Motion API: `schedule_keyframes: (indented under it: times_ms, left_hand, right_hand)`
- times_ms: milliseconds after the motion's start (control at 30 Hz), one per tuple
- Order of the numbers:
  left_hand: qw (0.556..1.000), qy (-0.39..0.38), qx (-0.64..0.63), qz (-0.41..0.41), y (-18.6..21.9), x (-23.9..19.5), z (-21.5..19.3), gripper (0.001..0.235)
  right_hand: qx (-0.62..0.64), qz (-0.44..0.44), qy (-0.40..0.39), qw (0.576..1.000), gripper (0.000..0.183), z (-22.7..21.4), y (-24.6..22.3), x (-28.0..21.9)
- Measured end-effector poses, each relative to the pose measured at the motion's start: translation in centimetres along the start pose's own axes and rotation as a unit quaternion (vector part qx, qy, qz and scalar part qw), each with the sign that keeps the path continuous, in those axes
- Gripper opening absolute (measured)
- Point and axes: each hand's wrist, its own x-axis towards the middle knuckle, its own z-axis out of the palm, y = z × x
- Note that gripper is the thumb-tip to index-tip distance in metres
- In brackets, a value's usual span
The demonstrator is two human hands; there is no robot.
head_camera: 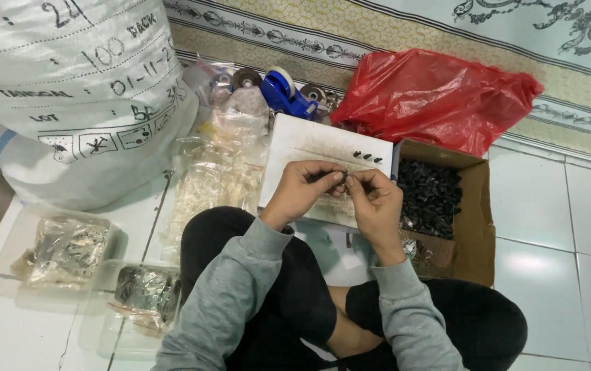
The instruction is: The person sits on the floor and repeatedly picks small black components from a cardboard box, briefly handles them, and places them onto a white rectangular surface. The person continues this repetitive sorting process throughout the clip.
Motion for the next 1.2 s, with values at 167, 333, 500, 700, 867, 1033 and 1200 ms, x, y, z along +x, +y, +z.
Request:
schedule_keyframes:
  times_ms: [167, 333, 500, 700, 867, 1033, 1200]
  left_hand:
    - [0.999, 0.035, -0.008, 0.008, -1.2, 0.5, 0.3, 0.018]
    - [0.995, 0.085, -0.056, 0.010, -2.1, 1.5, 0.8, 0.019]
    - [0.990, 0.105, -0.089, -0.006, -2.0, 2.5, 1.5, 0.017]
    - [0.986, 0.132, -0.098, 0.007, -3.0, 2.8, 0.9, 0.017]
    - [0.981, 0.139, -0.134, 0.023, -3.2, 4.0, 1.1, 0.023]
    - [0.985, 0.128, -0.118, -0.018, -2.9, 3.9, 0.8, 0.046]
    - [0.984, 0.137, 0.109, -0.045, -5.1, 4.9, -0.4, 0.035]
  right_hand:
    - [-0.006, 0.005, 0.004, 1.000, 0.007, 0.1, 0.5, 0.5]
    - [0.018, 0.027, -0.032, 0.999, 0.009, -1.0, 2.8, 2.4]
    - [0.003, 0.007, -0.032, 0.999, 0.007, -1.1, 3.9, 3.6]
    - [-0.013, -0.027, -0.049, 0.998, 0.003, 0.2, 2.8, 4.2]
    - [-0.016, 0.001, -0.144, 0.989, 0.012, -1.0, 4.3, 7.6]
    - [-0.143, 0.006, -0.191, 0.971, 0.014, -2.6, 6.2, 10.3]
    - [-0.457, -0.136, -0.248, 0.843, 0.014, -4.0, 13.7, 11.6]
